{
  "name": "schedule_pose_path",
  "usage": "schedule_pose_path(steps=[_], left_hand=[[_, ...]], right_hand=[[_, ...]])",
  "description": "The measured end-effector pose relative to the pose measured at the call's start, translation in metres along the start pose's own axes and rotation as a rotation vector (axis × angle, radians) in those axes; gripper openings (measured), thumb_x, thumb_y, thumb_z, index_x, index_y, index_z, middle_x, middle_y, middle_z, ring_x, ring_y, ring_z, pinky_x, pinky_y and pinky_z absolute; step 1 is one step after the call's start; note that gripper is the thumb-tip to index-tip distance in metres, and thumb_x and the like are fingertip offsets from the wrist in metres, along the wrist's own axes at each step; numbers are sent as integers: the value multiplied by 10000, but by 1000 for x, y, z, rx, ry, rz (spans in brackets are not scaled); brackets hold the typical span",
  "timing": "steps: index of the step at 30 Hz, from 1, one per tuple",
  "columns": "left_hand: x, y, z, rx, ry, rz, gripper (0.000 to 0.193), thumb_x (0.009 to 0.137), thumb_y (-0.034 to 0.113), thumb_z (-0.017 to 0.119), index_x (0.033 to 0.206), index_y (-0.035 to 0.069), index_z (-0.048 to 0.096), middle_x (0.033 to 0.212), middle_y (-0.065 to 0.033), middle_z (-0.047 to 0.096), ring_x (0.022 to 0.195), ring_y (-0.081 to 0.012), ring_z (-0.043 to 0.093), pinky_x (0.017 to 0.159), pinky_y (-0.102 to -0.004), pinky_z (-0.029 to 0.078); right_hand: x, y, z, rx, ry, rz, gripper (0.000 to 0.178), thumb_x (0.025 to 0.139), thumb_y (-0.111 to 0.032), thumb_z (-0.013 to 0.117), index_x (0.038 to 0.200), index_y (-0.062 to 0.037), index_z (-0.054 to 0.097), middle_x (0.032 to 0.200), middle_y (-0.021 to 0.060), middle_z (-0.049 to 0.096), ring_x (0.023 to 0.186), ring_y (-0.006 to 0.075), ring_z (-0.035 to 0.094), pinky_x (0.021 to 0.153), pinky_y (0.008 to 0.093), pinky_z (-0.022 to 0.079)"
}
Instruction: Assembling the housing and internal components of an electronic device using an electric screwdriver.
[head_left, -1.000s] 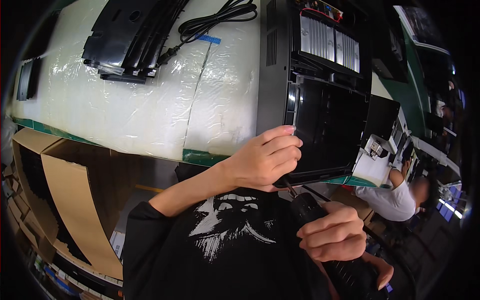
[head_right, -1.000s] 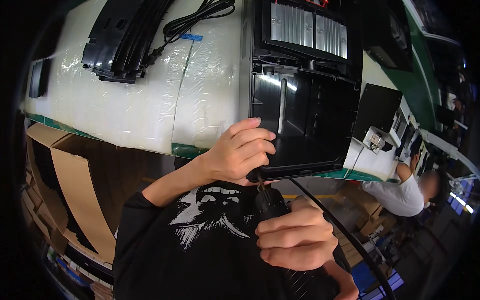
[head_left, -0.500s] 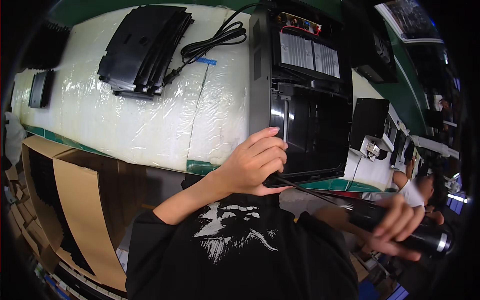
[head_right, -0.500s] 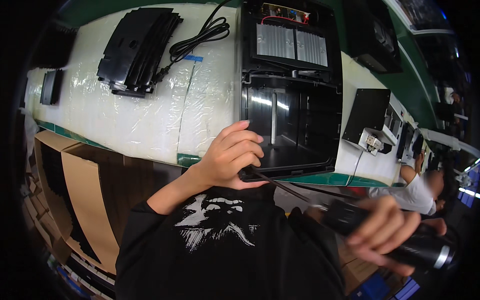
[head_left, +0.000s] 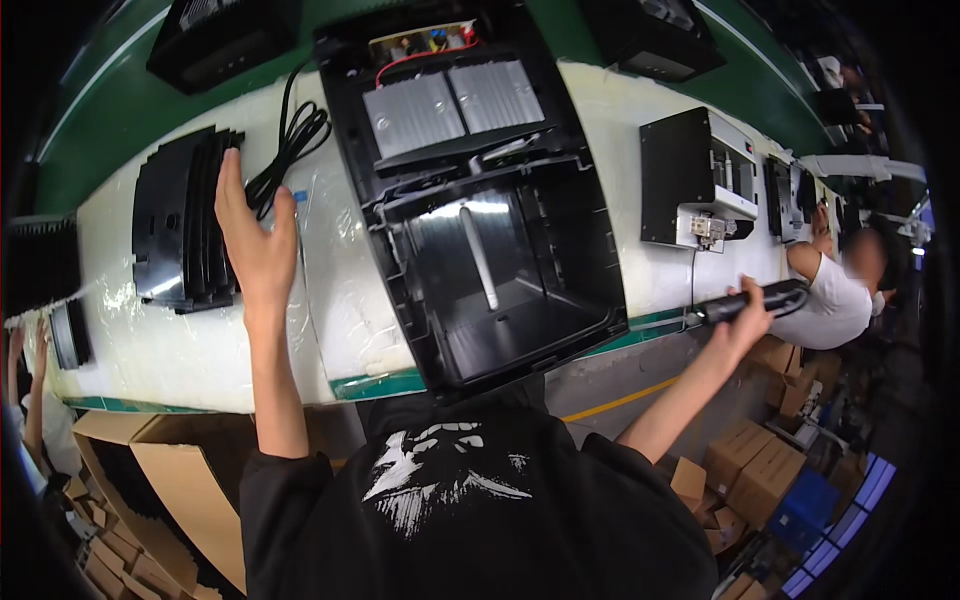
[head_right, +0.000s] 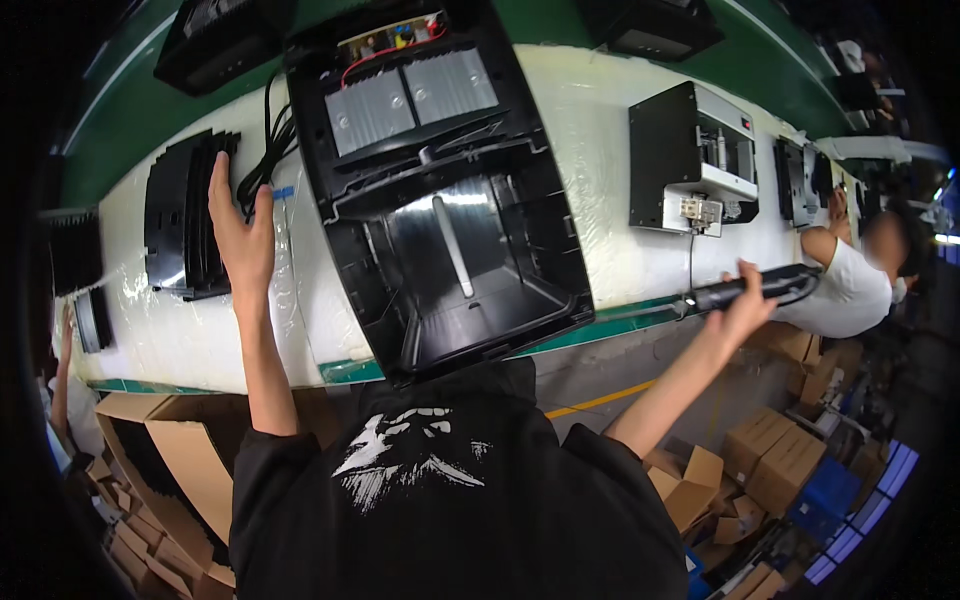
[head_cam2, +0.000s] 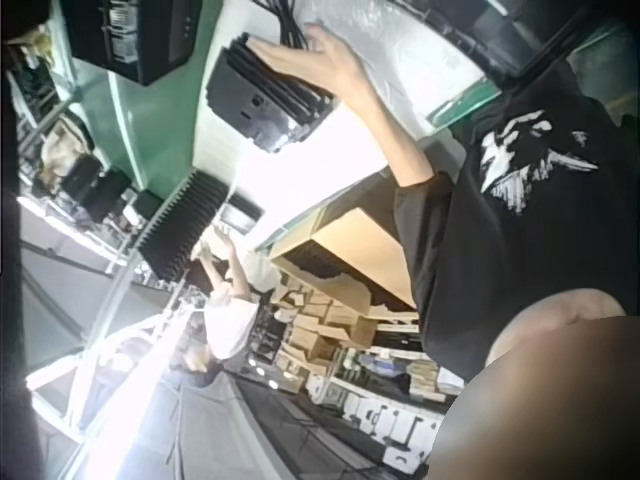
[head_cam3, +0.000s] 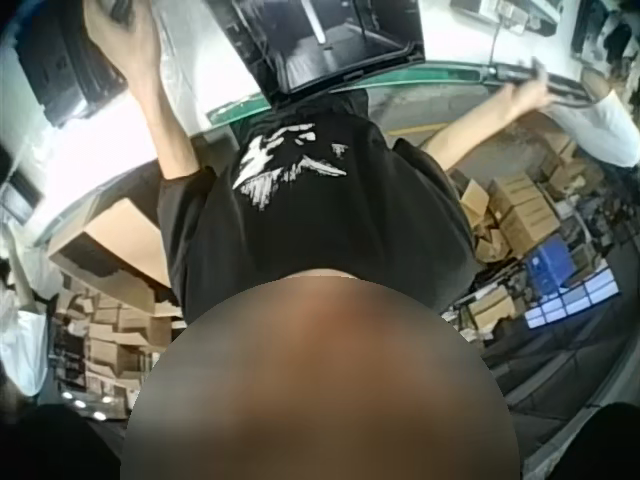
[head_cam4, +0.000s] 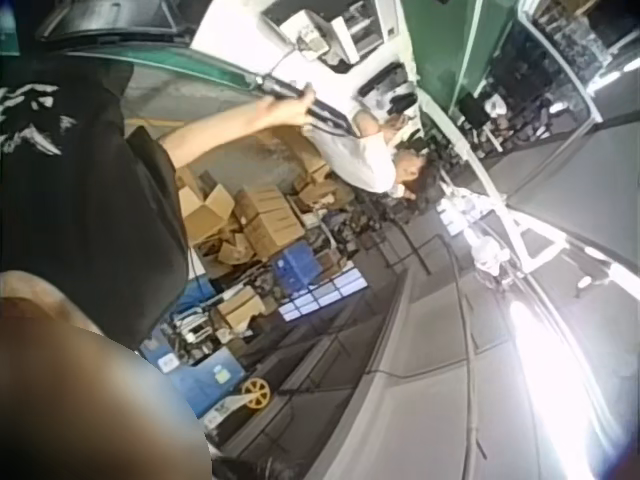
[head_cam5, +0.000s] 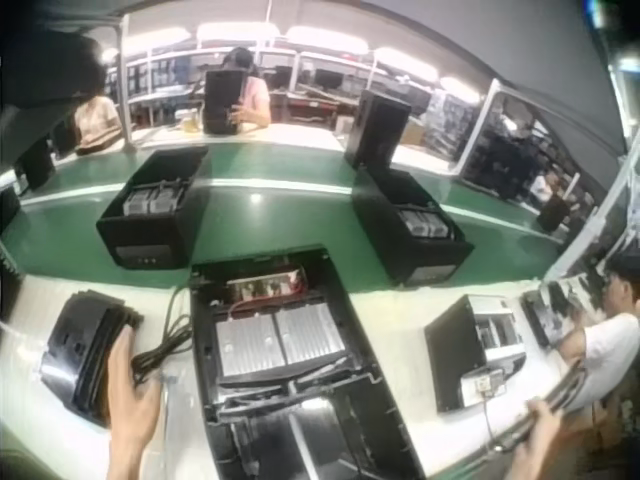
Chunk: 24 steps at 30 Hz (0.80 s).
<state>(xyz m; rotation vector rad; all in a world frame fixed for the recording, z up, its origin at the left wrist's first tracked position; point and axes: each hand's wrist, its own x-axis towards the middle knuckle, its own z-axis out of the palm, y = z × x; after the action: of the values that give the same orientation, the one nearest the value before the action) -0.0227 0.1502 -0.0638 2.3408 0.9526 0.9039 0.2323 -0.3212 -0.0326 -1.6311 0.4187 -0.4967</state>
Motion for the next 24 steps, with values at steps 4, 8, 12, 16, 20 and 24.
schedule_pose_path(steps=[4, 8, 12, 16, 20, 24], left_hand=[[22, -45, 19, 228, -228, -1, 618, 842, 205, 582, 1351, -51, 344, 1277, -238, 474, 1243, -359, 390, 1058, -428, 259], [5, -3, 30, 294, -372, -41, 603, 849, 253, 574, 1333, -49, 377, 1166, -233, 537, 1111, -342, 485, 982, -424, 303], [-1, 1, 19, -166, -409, -301, 576, 931, 310, 479, 1370, -37, 345, 1281, -237, 492, 1204, -333, 457, 1024, -380, 309], [3, 22, -6, -386, -463, -435, 596, 953, 377, 409, 1405, 2, 310, 1369, -263, 402, 1307, -295, 369, 1062, -341, 276], [-12, 47, -12, -724, -619, -455, 738, 909, 414, 470, 1447, 4, 176, 1467, -251, 230, 1373, -319, 225, 1108, -359, 179], [-17, 75, -4, -579, -744, -354, 912, 777, 205, 620, 1451, -19, 47, 1469, -222, 206, 1364, -275, 211, 1107, -339, 171]], right_hand=[[21, 83, 13, 35, 60, 79, 517, 695, 4, 651, 1166, 47, 444, 957, 127, 584, 806, 229, 597, 678, 325, 509], [33, 120, 1, -342, 100, 7, 460, 715, -90, 671, 1118, 68, 515, 1031, 164, 596, 855, 261, 584, 796, 353, 462], [-1, 107, 17, -472, 44, -112, 561, 816, -207, 633, 1256, 85, 443, 1154, 204, 563, 1011, 308, 552, 903, 351, 405], [-26, 102, 9, -696, 41, -251, 615, 920, -361, 506, 1309, 102, 389, 1364, 249, 392, 1258, 338, 394, 1055, 372, 273], [-137, 50, 32, -180, -290, -508, 640, 950, -454, 325, 1311, 67, 415, 1363, 243, 405, 1274, 322, 392, 1083, 409, 266], [-232, 57, 49, 369, -596, -164, 793, 905, -545, 172, 1221, 116, 475, 1231, 269, 521, 1186, 365, 477, 1025, 463, 357]])
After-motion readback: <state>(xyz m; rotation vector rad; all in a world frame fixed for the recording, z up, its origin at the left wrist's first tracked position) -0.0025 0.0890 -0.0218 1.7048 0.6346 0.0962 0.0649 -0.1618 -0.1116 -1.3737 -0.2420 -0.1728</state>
